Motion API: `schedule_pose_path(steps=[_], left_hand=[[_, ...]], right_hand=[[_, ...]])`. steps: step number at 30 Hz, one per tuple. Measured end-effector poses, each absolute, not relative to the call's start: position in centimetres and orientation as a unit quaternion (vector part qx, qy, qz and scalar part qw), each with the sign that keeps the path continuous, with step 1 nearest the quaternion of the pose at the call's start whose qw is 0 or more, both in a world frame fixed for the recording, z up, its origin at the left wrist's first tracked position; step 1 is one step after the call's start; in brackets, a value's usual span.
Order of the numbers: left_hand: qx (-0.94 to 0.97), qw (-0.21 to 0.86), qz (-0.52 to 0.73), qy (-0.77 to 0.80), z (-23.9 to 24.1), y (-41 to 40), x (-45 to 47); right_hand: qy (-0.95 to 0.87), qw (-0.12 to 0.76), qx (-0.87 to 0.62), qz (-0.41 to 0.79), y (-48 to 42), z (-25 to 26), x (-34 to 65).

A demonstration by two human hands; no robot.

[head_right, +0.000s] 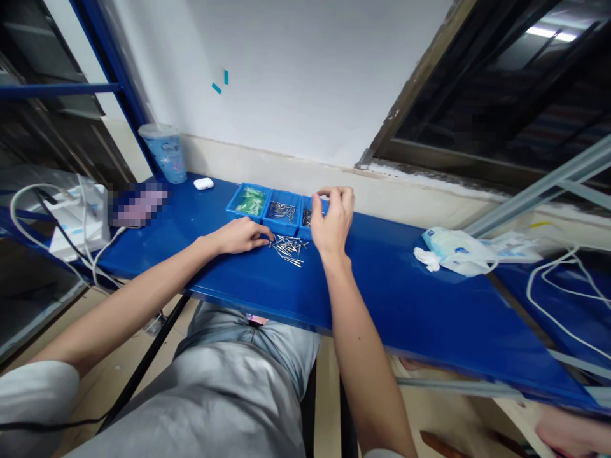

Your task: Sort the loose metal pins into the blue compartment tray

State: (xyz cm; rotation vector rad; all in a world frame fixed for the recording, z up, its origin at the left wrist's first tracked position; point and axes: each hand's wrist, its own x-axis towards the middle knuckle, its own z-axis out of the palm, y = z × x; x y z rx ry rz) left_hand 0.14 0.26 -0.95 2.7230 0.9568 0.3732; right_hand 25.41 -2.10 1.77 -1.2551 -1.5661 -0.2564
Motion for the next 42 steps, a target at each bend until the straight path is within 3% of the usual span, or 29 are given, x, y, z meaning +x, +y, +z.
schedule_pose_path(steps=[5,11,30,42], left_hand=[[0.925,0.123,0.107,0.344,-0.6,-0.1,0.3],[0.926,0.112,0.137,0.333,-0.8,-0.2,0.3],[0.886,0.134,0.27,0.353,-0.2,-0.5,0.1],[0.893,0.13,0.267,0.339,0.1,-0.7,0.1]], right_hand=[[-0.797,0.408,-0.445,-0.012,-3.1,1.8,23.5],[-0.837,0.292,-0.461,0.025,-3.5,1.0,22.3],[-0.841,0.257,-0.466,0.099,-3.5,1.2,22.0],[-0.839,0.317,-0.438,0.064,-3.2,1.0,22.4]])
